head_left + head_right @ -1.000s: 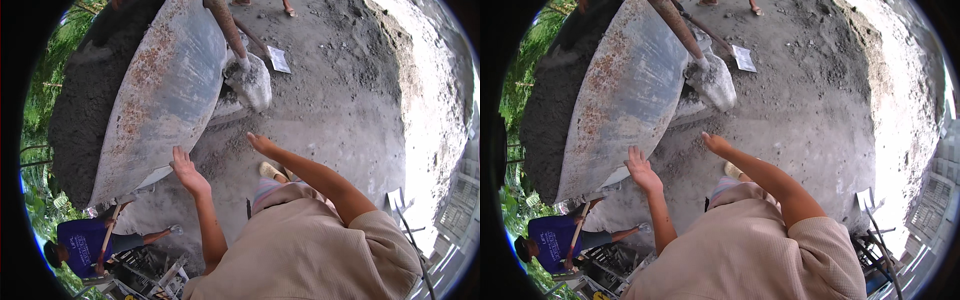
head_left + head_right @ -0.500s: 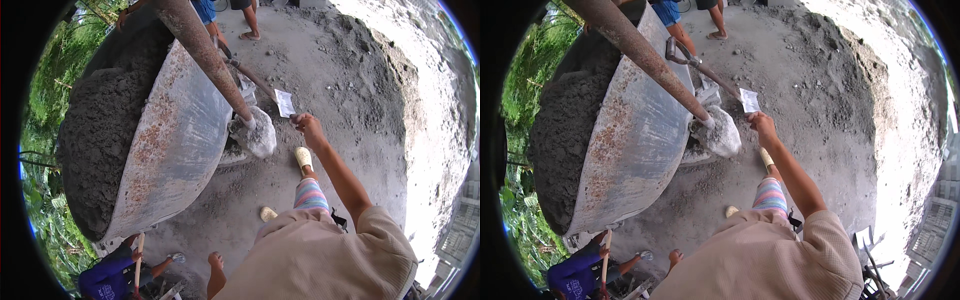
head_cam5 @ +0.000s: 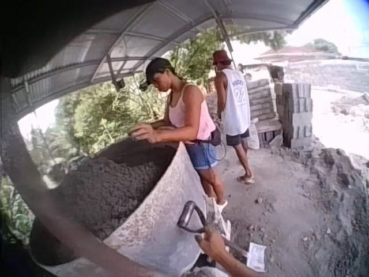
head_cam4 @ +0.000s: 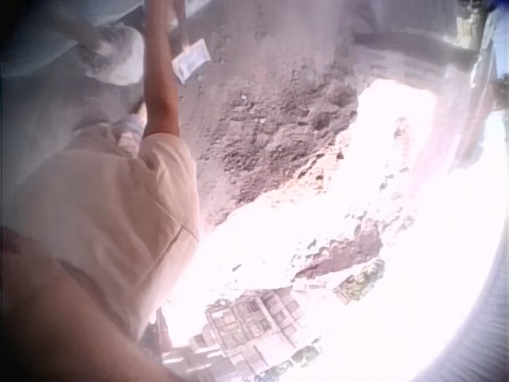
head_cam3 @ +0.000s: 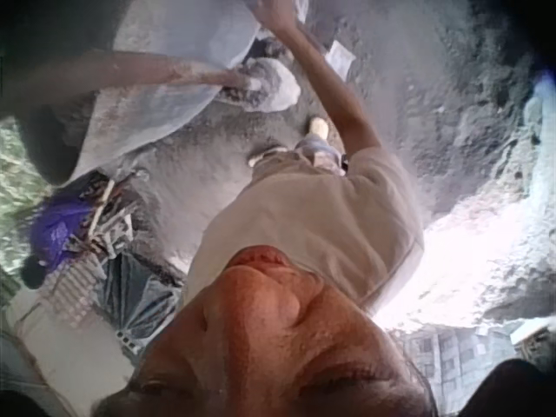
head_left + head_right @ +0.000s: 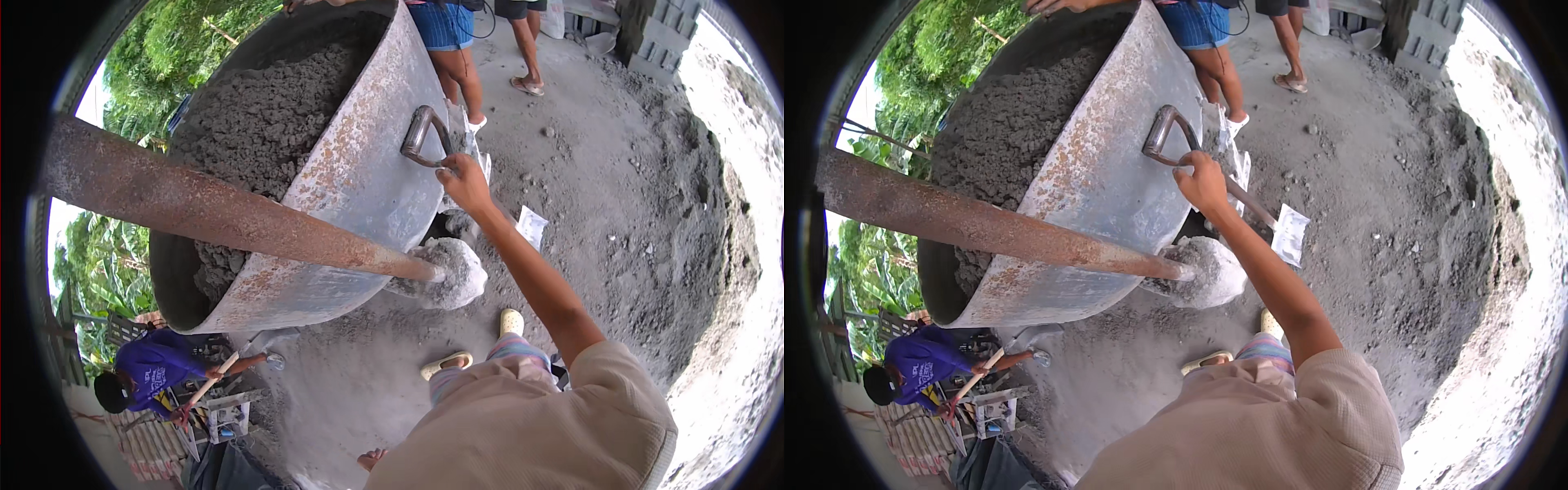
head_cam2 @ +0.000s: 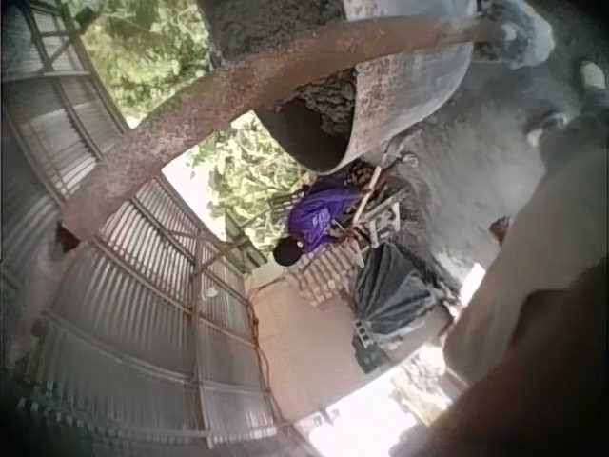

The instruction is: The person mixes wet concrete in a rotating cement mixer by hand, breaking up clumps and ensuring even consistency. They then walk to a brick-making machine and adjust the hopper and lever mechanism.

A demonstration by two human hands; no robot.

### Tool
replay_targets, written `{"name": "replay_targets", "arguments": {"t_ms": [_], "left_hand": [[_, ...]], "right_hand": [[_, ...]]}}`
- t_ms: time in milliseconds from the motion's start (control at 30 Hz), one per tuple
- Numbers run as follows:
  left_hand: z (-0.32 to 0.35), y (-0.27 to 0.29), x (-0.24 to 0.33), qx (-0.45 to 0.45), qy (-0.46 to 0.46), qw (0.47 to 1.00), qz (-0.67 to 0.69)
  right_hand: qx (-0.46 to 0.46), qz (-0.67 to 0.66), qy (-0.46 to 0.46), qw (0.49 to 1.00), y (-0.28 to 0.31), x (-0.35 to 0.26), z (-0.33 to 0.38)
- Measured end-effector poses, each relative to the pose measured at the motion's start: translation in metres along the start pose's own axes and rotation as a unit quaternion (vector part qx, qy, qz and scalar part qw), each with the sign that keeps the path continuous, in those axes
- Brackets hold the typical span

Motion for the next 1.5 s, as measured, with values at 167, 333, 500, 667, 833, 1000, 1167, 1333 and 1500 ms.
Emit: {"name": "replay_targets", "arguments": {"t_ms": [167,333,500,667,833,1000,1167,1333,1500], "left_hand": [[0.039,-0.019,-0.058,0.038,0.013,0.999,-0.02],[0.053,-0.049,-0.094,0.048,0.035,0.998,-0.035],[0.061,-0.073,-0.109,0.04,0.03,0.997,-0.052],[0.056,-0.075,-0.112,0.028,-0.004,0.997,-0.073],[0.02,-0.058,-0.1,0.013,-0.026,0.996,-0.084],[-0.039,-0.066,-0.097,-0.143,0.029,0.987,0.061],[-0.073,-0.048,-0.113,-0.131,-0.046,0.99,0.02],[-0.129,-0.03,-0.185,-0.179,-0.024,0.983,-0.011],[-0.161,-0.006,-0.284,-0.177,0.08,0.978,0.078]], "right_hand": [[0.035,0.303,0.295,0.906,-0.012,-0.048,-0.064],[-0.024,0.316,0.536,0.783,-0.038,-0.041,-0.064],[-0.062,0.297,0.565,0.767,-0.037,-0.046,-0.068],[-0.041,0.31,0.548,0.776,-0.004,-0.04,-0.059],[-0.119,0.385,0.481,0.778,0.062,-0.057,-0.046],[-0.227,0.514,0.394,0.727,0.134,-0.079,-0.006],[-0.251,0.479,0.471,0.697,0.165,-0.135,0.098],[-0.314,0.423,0.447,0.723,0.133,-0.191,0.205],[-0.469,0.46,0.36,0.662,0.078,-0.212,0.273]]}}
Point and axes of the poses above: each hand's wrist, its own z-axis away from the middle knuckle, its own y-axis out of the back of the hand, x = y × z, the point moved 6 cm from there along -z, towards the middle knuckle, and after that the axes turned 14 degrees about y, right-handed, at the moved point
